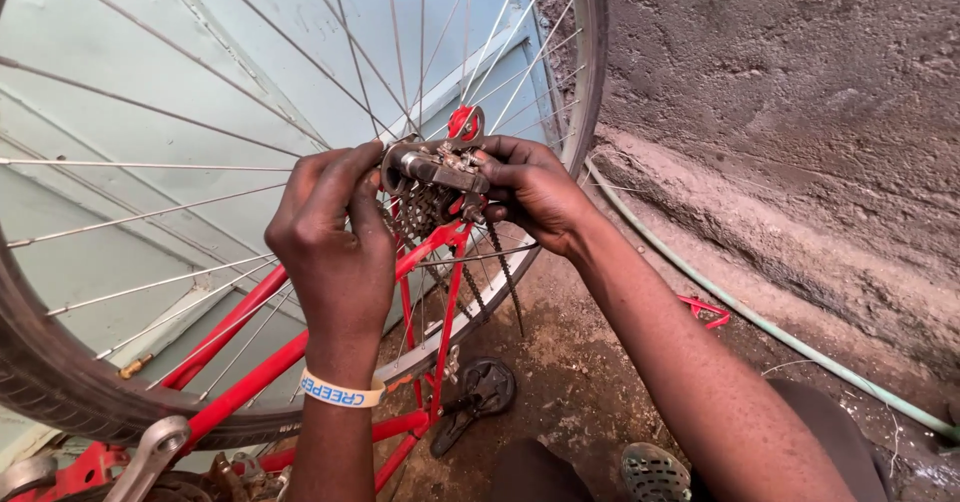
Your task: The person works on a red bicycle's rear wheel and chain, adjusting the cassette and chain by hand. They then use pliers to manipulate the chain near the crankset.
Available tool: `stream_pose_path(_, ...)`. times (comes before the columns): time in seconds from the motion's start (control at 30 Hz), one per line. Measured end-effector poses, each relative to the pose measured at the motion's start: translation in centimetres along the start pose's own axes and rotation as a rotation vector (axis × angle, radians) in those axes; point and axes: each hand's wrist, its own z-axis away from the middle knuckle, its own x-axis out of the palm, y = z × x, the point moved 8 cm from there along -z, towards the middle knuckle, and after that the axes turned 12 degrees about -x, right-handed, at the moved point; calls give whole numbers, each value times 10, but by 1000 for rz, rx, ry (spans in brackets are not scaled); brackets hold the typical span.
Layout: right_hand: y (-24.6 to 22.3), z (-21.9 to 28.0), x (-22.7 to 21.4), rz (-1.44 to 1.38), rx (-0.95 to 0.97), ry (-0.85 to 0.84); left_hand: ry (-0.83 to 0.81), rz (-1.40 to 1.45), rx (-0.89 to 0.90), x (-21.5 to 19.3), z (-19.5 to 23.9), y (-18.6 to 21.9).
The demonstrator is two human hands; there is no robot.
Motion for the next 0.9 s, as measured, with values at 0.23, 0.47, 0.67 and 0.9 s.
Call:
stream_pose_path(0.23, -5, 6, -4, 236, -54, 133, 13, 19, -29, 0, 3, -5)
stream_pose_path(0.47, -12, 10, -2, 360, -48, 232, 9, 50, -88, 0, 9, -12)
stream_pose_path(0.67, -8, 5, -4, 218, -3, 247, -8, 110, -133, -1, 13, -13)
stream_pose_path(0.9, -4, 2, -12, 175, 6, 189, -9, 168, -193, 5, 15, -19)
